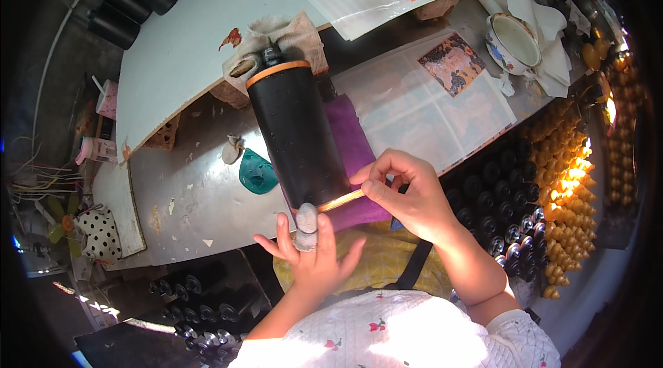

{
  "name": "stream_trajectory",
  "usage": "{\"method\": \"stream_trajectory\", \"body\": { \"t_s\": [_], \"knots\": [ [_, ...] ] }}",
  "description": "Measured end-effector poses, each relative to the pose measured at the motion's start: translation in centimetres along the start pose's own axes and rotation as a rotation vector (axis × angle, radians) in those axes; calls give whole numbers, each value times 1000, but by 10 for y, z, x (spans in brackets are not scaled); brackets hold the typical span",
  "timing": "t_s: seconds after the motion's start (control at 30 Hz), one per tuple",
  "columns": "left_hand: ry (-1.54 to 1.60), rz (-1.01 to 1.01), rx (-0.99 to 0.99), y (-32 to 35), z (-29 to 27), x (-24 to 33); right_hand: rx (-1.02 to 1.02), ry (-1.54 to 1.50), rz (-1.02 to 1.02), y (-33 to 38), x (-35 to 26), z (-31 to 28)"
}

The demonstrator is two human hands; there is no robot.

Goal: The person applies decorative paper labels to cylindrical black containers. They hold the container in one hand and use a small blue tool to smooth the label onto the surface, ensuring it adheres properly. The person handles the containers one at a time, rotating them to apply the labels and occasionally placing them on a nearby surface.

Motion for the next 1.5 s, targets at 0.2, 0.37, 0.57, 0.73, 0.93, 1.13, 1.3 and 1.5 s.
{"method": "stream_trajectory", "body": {
  "t_s": [0.2, 0.37, 0.57, 0.73, 0.93, 1.13, 1.3, 1.5],
  "knots": [
    [54, 68, -77, -18, 0, 31, 25, -138, -42, -2, 7, 2],
    [90, 29, 145, -36, -26, 4, -18, -17, -39, 2, 2, 0],
    [-23, -77, 36, -76, -30, -33, 0, 48, -46, 2, -1, 0],
    [213, -138, 77, -68, -27, -53, 27, 113, -89, 4, -8, 0],
    [436, -155, 109, -54, -21, -61, 55, 94, -86, 5, -17, 2],
    [474, -114, 166, -7, -20, -38, 47, 78, -28, 9, -12, 2],
    [431, -138, 130, -5, -16, -35, 34, 35, 14, 11, -14, 2],
    [388, -114, 155, -4, -17, -34, 5, 56, -5, 11, -14, 1]
  ]
}}
Point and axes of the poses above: each hand's wrist, its own y-axis away from the middle knuckle, its own z-axis out of the palm, x = y × z, the point moved 9 cm from there along -y, towards the middle knuckle, and after that the axes turned 13 degrees about y, right-handed, at the moved point
